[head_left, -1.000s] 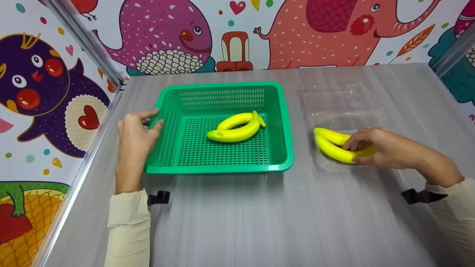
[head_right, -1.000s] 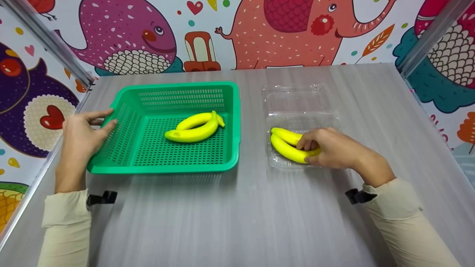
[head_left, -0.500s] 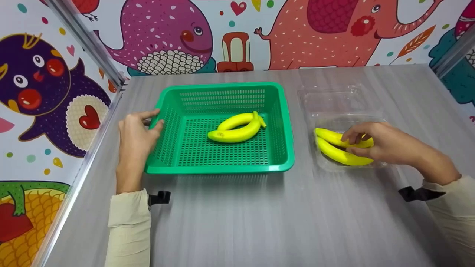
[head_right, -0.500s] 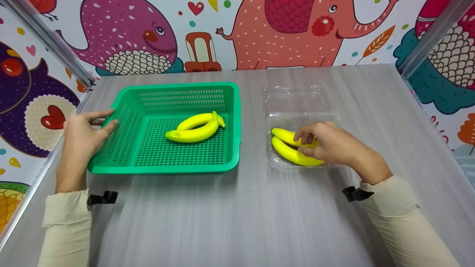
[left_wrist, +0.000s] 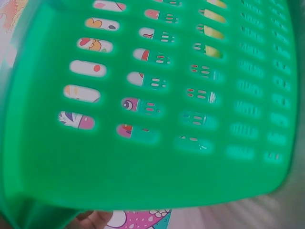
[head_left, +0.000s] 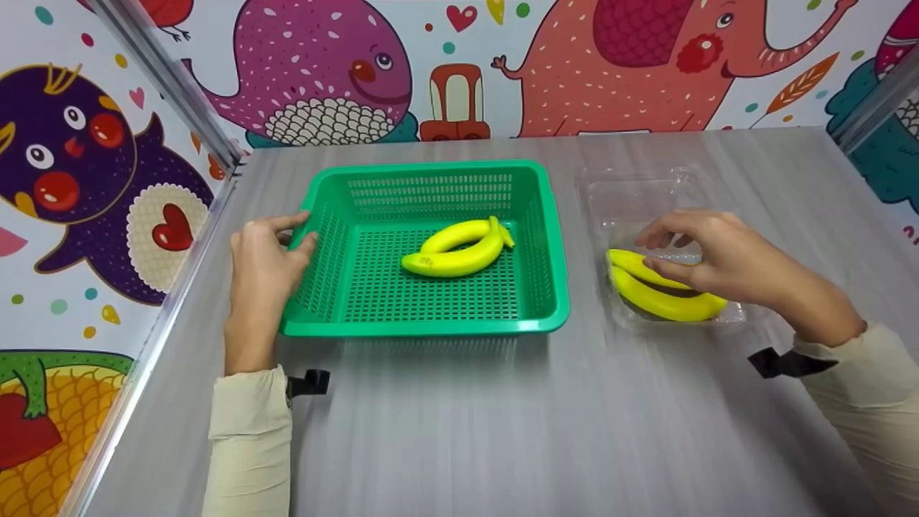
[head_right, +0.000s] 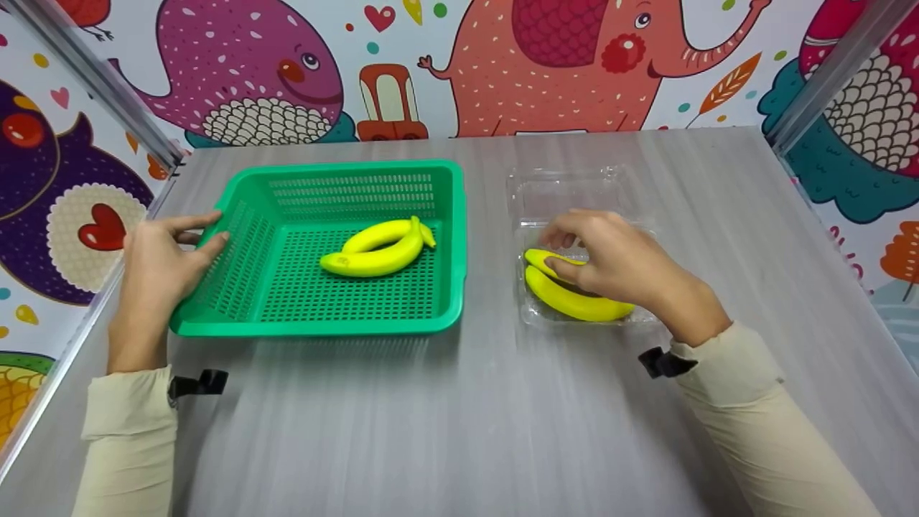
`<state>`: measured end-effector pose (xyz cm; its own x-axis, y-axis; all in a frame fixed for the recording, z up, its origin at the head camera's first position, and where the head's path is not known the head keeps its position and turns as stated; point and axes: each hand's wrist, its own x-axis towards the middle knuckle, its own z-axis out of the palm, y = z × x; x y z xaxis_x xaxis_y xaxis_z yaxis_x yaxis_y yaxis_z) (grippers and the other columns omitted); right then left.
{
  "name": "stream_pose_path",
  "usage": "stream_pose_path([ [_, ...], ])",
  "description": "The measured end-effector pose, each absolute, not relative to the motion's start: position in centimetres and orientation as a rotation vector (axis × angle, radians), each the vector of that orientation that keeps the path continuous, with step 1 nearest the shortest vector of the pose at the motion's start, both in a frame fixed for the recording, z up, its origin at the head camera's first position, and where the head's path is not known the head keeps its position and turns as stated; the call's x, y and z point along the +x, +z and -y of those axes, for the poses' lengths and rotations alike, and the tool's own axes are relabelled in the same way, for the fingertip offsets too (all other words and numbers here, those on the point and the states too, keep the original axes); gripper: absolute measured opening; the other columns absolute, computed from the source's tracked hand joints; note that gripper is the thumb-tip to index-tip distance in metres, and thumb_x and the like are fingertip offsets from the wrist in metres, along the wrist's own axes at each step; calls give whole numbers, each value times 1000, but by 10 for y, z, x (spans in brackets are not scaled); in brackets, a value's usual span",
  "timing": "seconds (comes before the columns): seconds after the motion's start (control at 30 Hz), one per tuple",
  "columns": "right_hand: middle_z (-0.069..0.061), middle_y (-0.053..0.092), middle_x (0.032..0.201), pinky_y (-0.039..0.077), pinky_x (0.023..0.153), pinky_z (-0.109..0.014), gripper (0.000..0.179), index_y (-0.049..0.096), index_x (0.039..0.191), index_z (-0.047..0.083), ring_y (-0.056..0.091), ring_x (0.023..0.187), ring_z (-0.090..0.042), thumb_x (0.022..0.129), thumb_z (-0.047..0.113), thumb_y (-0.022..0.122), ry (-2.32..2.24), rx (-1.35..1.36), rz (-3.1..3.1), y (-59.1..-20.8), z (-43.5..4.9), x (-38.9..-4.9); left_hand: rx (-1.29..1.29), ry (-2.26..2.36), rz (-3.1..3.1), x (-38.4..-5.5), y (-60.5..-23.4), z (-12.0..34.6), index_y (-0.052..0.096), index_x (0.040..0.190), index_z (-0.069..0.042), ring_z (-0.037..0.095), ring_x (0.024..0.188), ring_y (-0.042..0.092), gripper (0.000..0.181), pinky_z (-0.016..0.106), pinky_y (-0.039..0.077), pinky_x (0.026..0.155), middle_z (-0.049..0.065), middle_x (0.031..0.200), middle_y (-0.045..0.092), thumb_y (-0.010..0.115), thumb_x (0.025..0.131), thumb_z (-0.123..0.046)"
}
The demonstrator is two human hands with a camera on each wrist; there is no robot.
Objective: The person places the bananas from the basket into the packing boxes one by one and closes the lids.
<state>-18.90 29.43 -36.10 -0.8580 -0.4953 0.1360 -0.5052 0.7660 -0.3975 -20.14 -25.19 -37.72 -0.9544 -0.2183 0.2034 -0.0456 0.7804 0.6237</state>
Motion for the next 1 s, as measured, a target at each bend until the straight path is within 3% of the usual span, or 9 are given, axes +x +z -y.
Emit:
stream_pose_path([
  [0.3, 5, 81, 110, 54, 87, -11, 29, 79, 115, 15, 71, 98, -11, 89, 9, 88, 663, 976, 2772, -358, -264, -198, 213, -943, 2722, -202, -377, 252, 73, 142, -12, 41, 122, 74, 39, 49, 59, 87, 23, 142, 70, 74, 103, -18],
  [0.5, 3, 80, 112, 61, 87, -27, 26, 78, 115, 14, 73, 102, -14, 91, 9, 86, 705, 1011, 2751, -359, -244, -203, 209, -953, 2716, -202, -377, 252, 74, 141, -11, 41, 122, 73, 38, 52, 60, 92, 23, 143, 70, 75, 103, -17],
  [0.7, 0, 80, 116, 65, 89, -43, 31, 77, 120, 11, 72, 105, -17, 91, 12, 87, 729, 991, 2811, -355, -225, -207, 203, -953, 2714, -202, -377, 252, 74, 140, -12, 40, 121, 74, 38, 49, 60, 85, 22, 143, 70, 75, 103, -17],
  [1.0, -3, 78, 120, 64, 93, -46, 29, 77, 124, 11, 69, 110, -20, 96, 16, 84, 792, 1041, 2820, -356, -196, -213, 193, -946, 2709, -202, -377, 253, 74, 139, -10, 42, 121, 74, 37, 51, 61, 88, 23, 142, 71, 75, 103, -16],
])
